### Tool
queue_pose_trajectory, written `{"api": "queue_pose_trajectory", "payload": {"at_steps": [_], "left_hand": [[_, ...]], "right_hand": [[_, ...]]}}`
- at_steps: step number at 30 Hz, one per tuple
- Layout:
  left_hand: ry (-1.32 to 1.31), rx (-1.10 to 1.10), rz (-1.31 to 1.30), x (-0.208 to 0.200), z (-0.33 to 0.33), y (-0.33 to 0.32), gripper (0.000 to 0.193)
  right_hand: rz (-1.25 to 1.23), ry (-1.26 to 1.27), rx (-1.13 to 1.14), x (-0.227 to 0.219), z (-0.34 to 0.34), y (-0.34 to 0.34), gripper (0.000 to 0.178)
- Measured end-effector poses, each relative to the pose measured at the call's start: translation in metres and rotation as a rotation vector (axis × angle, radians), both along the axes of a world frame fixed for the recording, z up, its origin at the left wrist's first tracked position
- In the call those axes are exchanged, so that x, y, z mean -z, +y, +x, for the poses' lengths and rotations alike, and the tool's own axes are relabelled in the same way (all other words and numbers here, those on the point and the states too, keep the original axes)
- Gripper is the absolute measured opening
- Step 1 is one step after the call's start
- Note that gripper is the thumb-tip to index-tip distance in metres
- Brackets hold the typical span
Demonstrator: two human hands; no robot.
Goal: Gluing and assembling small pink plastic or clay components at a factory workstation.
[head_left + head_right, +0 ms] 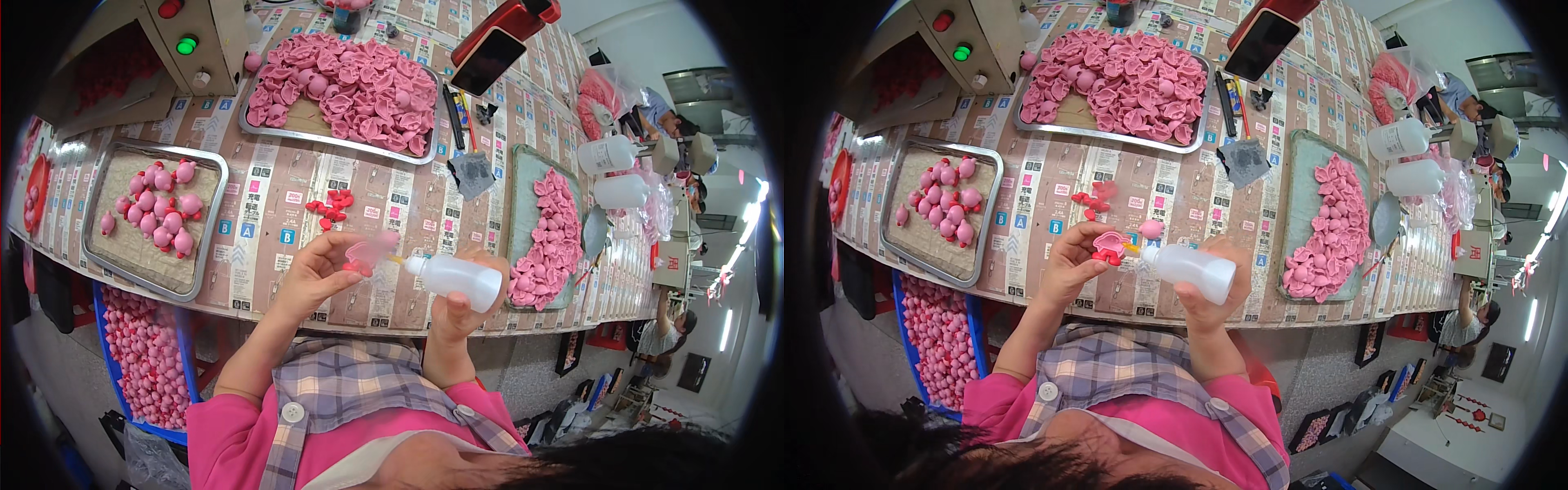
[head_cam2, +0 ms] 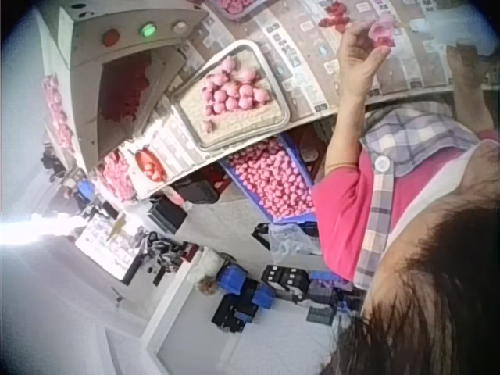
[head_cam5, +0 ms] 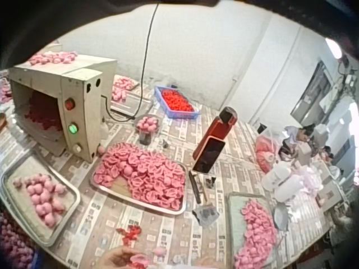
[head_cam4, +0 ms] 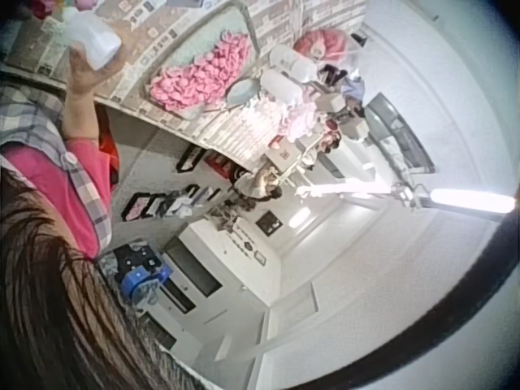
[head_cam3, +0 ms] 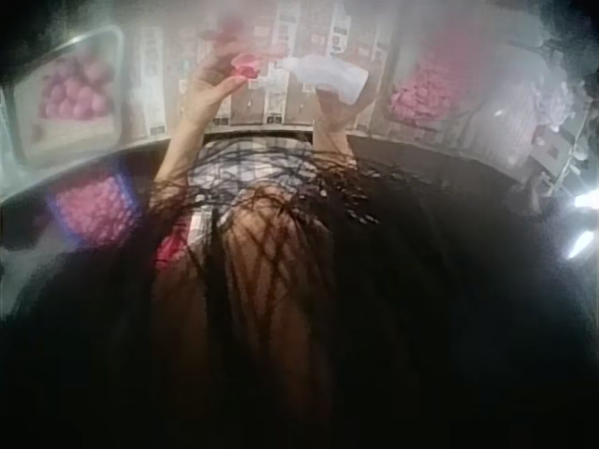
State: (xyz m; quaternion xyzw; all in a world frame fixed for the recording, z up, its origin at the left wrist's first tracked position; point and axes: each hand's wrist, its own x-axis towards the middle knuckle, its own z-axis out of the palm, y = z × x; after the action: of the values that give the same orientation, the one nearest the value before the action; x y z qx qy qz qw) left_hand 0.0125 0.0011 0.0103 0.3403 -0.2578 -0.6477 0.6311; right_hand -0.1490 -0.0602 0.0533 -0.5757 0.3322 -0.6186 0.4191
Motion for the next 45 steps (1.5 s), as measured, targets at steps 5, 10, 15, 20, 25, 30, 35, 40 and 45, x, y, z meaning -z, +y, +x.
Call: {"api": "queue_pose_trajectory", "payload": {"at_steps": [5,10,15,20,25,30,35,40,45], "left_hand": [[-0.01,-0.014,-0.027,-0.0054,-0.002,-0.0021,0.042],[0.0,-0.017,-0.038,-0.0055,-0.003,-0.0027,0.043],[0.012,-0.015,-0.038,-0.0051,-0.0011,-0.0015,0.043],[-0.048,0.029,-0.107,-0.0021,0.0007,-0.0005,0.035],[-0.008,0.018,-0.068,-0.0038,-0.0013,-0.0013,0.039],[-0.012,0.039,-0.101,-0.0014,0.0012,-0.0008,0.036],[-0.016,0.034,-0.091,-0.0006,-0.0002,-0.0006,0.035],[-0.009,0.044,-0.074,0.0015,-0.0001,-0.0002,0.035],[-0.008,0.04,-0.081,0.0014,0.0005,0.0,0.035]], "right_hand": [[-0.129,0.092,-0.047,-0.0034,0.0051,0.0027,0.048],[-0.158,0.135,-0.057,-0.0032,0.0057,0.0051,0.045],[-0.172,0.18,-0.089,-0.0026,0.0054,0.005,0.045],[-0.196,0.218,-0.085,-0.0007,0.0061,0.0062,0.045],[-0.216,0.257,-0.076,-0.003,0.0047,0.0056,0.046],[-0.192,0.164,-0.042,-0.0068,0.0093,0.0062,0.046],[-0.266,0.24,-0.065,-0.0007,0.0077,0.003,0.046],[-0.247,0.27,-0.082,-0.0015,0.0069,0.004,0.047],[-0.241,0.27,-0.084,-0.0023,0.0084,0.0048,0.046]]}}
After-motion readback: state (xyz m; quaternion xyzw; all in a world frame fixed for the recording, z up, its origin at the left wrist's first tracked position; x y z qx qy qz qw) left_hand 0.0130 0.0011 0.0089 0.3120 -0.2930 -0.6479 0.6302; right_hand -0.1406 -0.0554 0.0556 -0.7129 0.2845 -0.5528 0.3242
